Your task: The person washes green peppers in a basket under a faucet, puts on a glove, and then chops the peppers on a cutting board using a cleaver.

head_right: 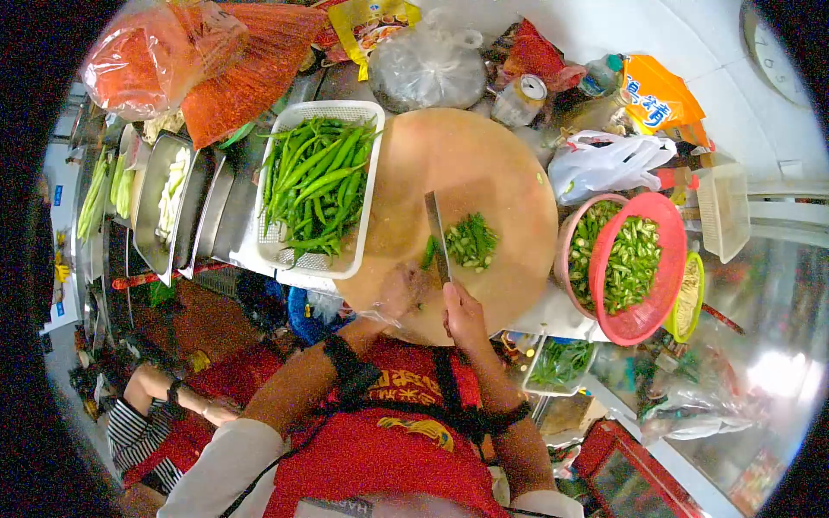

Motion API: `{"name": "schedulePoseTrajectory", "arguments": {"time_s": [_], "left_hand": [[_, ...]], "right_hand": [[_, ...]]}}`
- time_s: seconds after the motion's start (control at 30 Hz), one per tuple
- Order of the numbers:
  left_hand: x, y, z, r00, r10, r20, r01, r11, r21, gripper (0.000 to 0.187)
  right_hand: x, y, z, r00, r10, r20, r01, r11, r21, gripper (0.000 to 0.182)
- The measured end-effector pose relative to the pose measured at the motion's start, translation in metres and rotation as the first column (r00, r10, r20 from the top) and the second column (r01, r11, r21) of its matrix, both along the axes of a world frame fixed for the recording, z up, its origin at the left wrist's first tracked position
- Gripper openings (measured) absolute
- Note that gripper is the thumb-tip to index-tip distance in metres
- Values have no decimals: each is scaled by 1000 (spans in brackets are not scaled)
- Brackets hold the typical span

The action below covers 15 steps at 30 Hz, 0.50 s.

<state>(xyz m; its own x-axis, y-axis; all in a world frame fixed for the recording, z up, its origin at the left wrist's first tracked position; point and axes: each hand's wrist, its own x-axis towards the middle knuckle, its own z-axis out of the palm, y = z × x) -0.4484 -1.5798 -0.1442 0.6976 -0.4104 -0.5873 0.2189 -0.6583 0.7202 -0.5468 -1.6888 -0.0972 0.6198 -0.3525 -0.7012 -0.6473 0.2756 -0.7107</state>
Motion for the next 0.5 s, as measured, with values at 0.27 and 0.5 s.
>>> {"name": "schedulePoseTrajectory", "arguments": {"time_s": [0.27, 0.5], "left_hand": [[-2, 3, -31, 972, -64, 224, 70, 997, -21, 26], [0, 4, -51, 952, -91, 292, 103, 994, -28, 22]], "right_hand": [[0, 1, -1, 1000, 7, -11, -6, 1000, 13, 44], [2, 3, -3, 998, 64, 20, -64, 998, -18, 38]]}}
